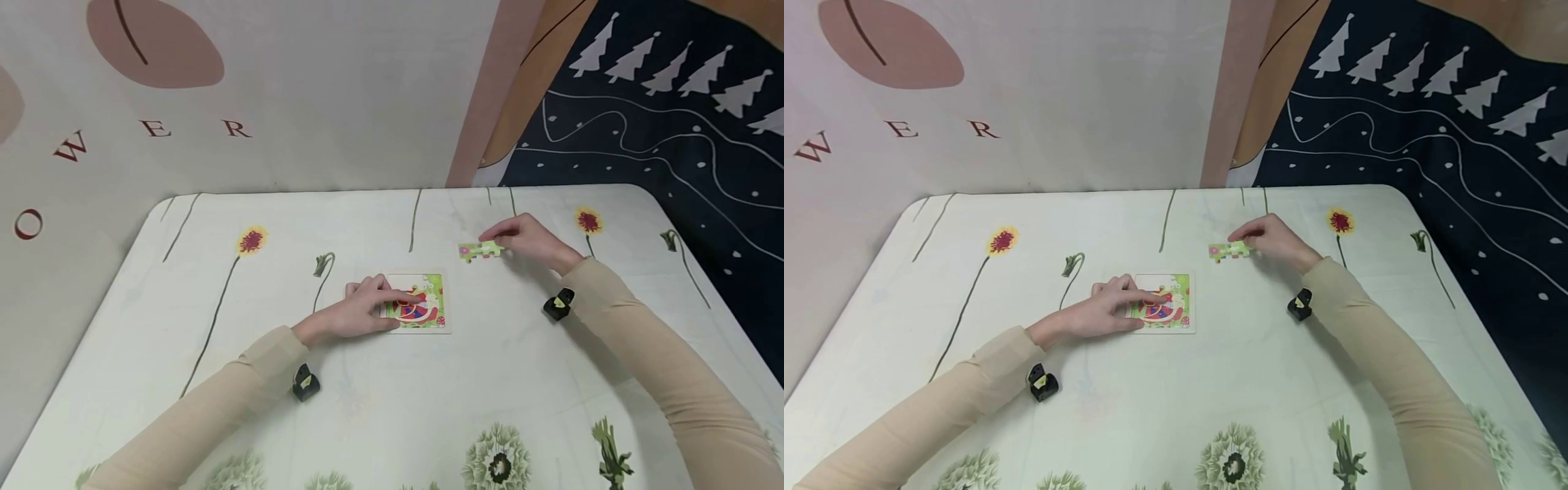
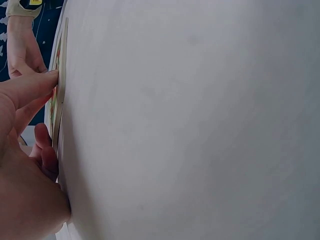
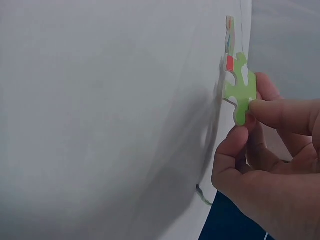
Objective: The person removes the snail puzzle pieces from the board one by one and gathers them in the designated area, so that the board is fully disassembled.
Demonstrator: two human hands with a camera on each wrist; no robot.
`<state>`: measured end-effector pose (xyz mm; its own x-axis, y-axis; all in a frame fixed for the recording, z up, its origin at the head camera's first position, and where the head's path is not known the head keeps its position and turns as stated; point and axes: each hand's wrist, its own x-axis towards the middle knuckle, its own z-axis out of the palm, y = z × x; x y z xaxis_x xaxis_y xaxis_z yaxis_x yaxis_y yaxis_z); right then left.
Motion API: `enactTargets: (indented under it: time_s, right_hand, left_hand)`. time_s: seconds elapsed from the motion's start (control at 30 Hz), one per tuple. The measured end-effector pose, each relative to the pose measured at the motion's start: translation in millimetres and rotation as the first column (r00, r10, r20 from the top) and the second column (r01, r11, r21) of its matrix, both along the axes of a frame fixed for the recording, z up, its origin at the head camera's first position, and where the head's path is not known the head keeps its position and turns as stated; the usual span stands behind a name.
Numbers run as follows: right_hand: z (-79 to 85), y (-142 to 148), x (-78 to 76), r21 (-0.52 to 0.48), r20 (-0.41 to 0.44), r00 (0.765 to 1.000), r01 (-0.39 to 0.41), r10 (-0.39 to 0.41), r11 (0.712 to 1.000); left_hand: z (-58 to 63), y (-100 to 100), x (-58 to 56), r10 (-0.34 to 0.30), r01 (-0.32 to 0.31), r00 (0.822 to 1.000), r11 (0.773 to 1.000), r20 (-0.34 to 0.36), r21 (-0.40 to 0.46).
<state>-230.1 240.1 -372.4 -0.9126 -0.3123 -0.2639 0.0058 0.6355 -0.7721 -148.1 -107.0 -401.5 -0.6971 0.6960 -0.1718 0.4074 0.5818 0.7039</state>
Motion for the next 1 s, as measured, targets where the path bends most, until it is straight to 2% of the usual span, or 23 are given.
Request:
enactTargets:
  time_s: [0.33, 0.6, 0.77, 1.0]
  right_hand:
    - [-4.1, 3, -1.2, 0.006, 0.016, 1.000, 0.012, -0.012, 1.000]
    - [-8.3, 3, -3.1, 0.028, -0.012, 1.000, -0.006, 0.006, 1.000]
    - [-9.9, 1, -3.9, 0.056, -0.016, 1.000, 0.009, -0.008, 0.998]
    - [-10.8, -1, -4.8, 0.042, -0.027, 0.999, 0.020, -0.019, 0.999]
  left_hand:
    - [-2.3, 1, -0.8, 0.007, -0.007, 1.000, 1.000, 0.007, -0.009]
    - [-1.9, 1, 0.0, 0.009, -0.009, 1.000, 1.000, 0.006, -0.009]
    - [-1.2, 1, 0.4, 0.008, -0.008, 1.000, 1.000, 0.003, -0.012]
    - [-1.2, 1, 0.5, 0.009, -0.009, 1.000, 1.000, 0.004, -0.009]
